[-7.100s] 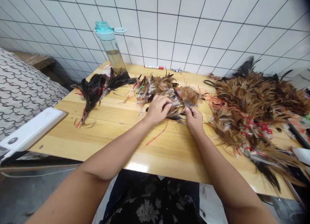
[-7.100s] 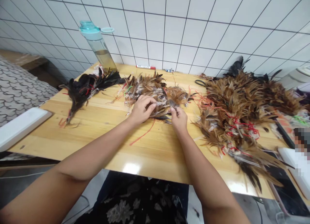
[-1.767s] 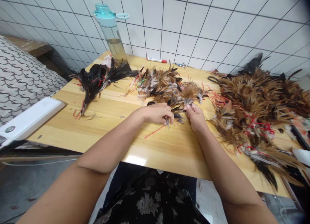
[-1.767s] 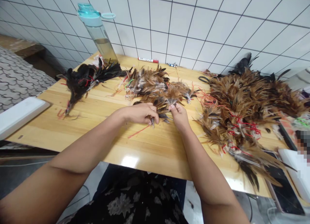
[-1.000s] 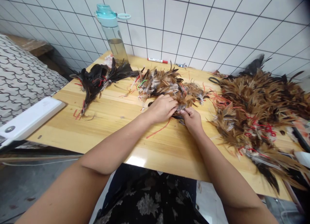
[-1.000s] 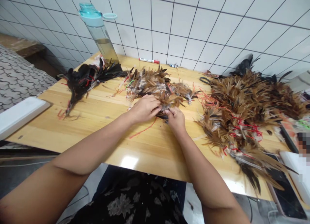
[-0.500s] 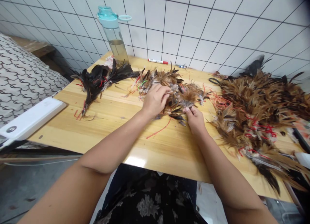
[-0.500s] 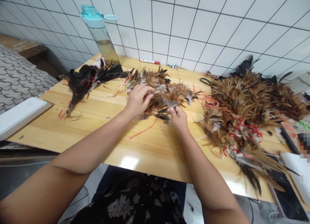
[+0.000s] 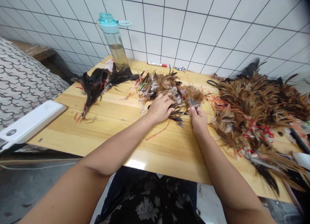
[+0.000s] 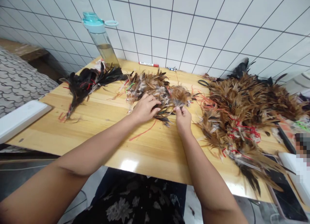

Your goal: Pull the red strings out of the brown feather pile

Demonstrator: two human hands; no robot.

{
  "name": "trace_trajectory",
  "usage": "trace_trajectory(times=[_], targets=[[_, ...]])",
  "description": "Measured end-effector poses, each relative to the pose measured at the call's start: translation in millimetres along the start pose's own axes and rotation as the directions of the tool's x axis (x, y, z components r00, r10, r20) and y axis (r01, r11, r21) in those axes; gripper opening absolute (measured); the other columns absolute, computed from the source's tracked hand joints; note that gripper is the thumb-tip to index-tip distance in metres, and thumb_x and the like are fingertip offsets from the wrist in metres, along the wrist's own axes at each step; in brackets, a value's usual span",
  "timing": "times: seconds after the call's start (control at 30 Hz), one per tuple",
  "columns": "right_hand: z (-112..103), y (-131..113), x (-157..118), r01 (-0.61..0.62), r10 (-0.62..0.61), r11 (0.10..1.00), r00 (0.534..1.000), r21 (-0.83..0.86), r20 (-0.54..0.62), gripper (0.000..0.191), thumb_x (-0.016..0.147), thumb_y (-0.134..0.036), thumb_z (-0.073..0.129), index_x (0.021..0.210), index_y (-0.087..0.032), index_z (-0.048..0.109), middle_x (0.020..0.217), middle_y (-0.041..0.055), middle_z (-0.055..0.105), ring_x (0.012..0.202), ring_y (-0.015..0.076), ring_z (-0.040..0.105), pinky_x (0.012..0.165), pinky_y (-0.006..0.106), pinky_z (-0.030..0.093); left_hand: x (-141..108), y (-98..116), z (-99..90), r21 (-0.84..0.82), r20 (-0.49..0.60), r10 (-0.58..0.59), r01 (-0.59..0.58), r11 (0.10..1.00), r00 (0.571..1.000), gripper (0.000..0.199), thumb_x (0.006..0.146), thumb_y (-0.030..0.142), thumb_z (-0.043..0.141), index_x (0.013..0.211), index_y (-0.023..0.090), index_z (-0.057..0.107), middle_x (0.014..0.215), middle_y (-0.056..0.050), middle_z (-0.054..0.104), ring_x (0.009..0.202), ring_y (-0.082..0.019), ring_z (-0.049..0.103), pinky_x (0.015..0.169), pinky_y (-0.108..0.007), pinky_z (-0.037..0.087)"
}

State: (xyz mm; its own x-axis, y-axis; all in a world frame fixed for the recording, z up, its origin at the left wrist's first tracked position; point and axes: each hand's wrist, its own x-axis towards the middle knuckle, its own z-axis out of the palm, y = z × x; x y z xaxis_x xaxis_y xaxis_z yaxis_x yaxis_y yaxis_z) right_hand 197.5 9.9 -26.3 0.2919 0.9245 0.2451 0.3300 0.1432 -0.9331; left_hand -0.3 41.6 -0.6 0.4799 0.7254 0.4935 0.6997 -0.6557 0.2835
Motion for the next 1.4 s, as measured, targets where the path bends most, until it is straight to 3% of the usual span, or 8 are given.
trace_trajectory(times=[0.2, 0.37, 0.5, 0.67, 0.9, 1.1, 1.27, 1.4], targets=[[5.6, -6.9, -5.1, -0.019, 0.019, 0.999, 1.0, -0.036, -0.001, 0.028, 0.078, -0.044, 0.053, 0.071, -0.018, 0.061, 0.07, 0.0019, 0.063, 0.073, 0.0182, 0.056, 0.075, 0.032, 0.042, 11.8, 11.4, 12.7, 0.121, 0.002, -0.046, 0.046, 0.992, 0.999, 0.034, 0.085, 0.041, 0.058, 0.104, 0.015, 0.067, 0.101, -0.012, 0.059, 0.101, -0.027, 0.045, 0.091, -0.042, 0.042], [5.4, -4.6, -5.1, -0.005, 0.004, 0.998, 1.0, -0.058, -0.009, 0.027, 0.079, -0.043, 0.053, 0.07, -0.019, 0.061, 0.069, 0.0011, 0.063, 0.072, 0.0176, 0.056, 0.074, 0.031, 0.042, 13.3, 8.5, 18.3, 0.111, -0.004, -0.045, 0.045, 0.993, 0.999, 0.019, 0.087, 0.028, 0.055, 0.087, 0.015, 0.069, 0.096, -0.011, 0.06, 0.096, -0.025, 0.045, 0.087, -0.039, 0.041], [2.3, -2.7, -3.2, 0.008, -0.01, 0.998, 1.0, -0.056, -0.029, 0.026, 0.08, -0.042, 0.053, 0.071, -0.019, 0.061, 0.07, 0.0013, 0.064, 0.073, 0.0181, 0.057, 0.075, 0.031, 0.043, 8.4, 3.5, 8.6, 0.007, -0.074, -0.028, 0.028, 1.0, 0.997, 0.018, 0.088, 0.026, 0.052, 0.086, 0.017, 0.067, 0.095, -0.007, 0.062, 0.093, -0.022, 0.047, 0.088, -0.036, 0.041], [-0.3, -4.0, -2.2, 0.029, -0.032, 0.998, 0.998, -0.058, -0.047, 0.026, 0.081, -0.041, 0.052, 0.072, -0.019, 0.061, 0.073, 0.0026, 0.065, 0.076, 0.0192, 0.058, 0.076, 0.032, 0.044, 3.7, -6.2, -4.4, -0.084, 0.047, 0.016, -0.012, 0.996, 0.999, 0.016, 0.09, 0.024, 0.049, 0.092, 0.018, 0.064, 0.092, -0.005, 0.066, 0.089, -0.019, 0.054, 0.083, -0.034, 0.041], [0.1, -7.8, -3.9, 0.071, -0.076, 0.986, 0.997, -0.151, -0.029, 0.025, 0.082, -0.039, 0.05, 0.072, -0.02, 0.061, 0.069, 0.0015, 0.062, 0.073, 0.0182, 0.057, 0.074, 0.032, 0.044, 7.5, -10.2, -15.3, -0.009, 0.052, 0.086, -0.086, 0.996, 0.995, 0.022, 0.092, 0.02, 0.045, 0.094, 0.018, 0.067, 0.092, -0.007, 0.066, 0.089, -0.02, 0.055, 0.082, -0.034, 0.041], [1.0, -10.9, -5.8, 0.194, -0.191, 0.955, 0.981, -0.224, 0.036, 0.023, 0.084, -0.033, 0.051, 0.07, -0.02, 0.063, 0.073, 0.0032, 0.063, 0.075, 0.0182, 0.059, 0.074, 0.032, 0.044, 9.3, -17.3, -22.4, -0.088, 0.137, 0.278, -0.268, 0.959, 0.951, 0.024, 0.091, 0.018, 0.047, 0.091, 0.022, 0.07, 0.086, -0.004, 0.064, 0.086, -0.017, 0.052, 0.079, -0.03, 0.041], [2.0, -11.0, -7.0, 0.195, -0.187, 0.948, 0.981, -0.251, 0.055, 0.021, 0.084, -0.032, 0.05, 0.072, -0.02, 0.063, 0.071, 0.0022, 0.061, 0.074, 0.0179, 0.058, 0.073, 0.031, 0.044, 6.8, -23.4, -18.4, 0.081, 0.028, 0.158, -0.16, 0.984, 0.987, 0.027, 0.09, 0.02, 0.047, 0.105, 0.024, 0.069, 0.103, -0.006, 0.06, 0.099, -0.021, 0.046, 0.086, -0.036, 0.041], [2.4, -11.2, -7.0, 0.18, -0.17, 0.953, 0.984, -0.244, 0.062, 0.021, 0.084, -0.032, 0.05, 0.071, -0.021, 0.061, 0.072, 0.0024, 0.061, 0.075, 0.0181, 0.057, 0.073, 0.031, 0.043, 5.9, -17.5, -22.1, 0.067, 0.021, 0.185, -0.186, 0.98, 0.983, 0.03, 0.086, 0.016, 0.049, 0.107, 0.024, 0.068, 0.11, -0.007, 0.058, 0.105, -0.023, 0.042, 0.092, -0.039, 0.041]])
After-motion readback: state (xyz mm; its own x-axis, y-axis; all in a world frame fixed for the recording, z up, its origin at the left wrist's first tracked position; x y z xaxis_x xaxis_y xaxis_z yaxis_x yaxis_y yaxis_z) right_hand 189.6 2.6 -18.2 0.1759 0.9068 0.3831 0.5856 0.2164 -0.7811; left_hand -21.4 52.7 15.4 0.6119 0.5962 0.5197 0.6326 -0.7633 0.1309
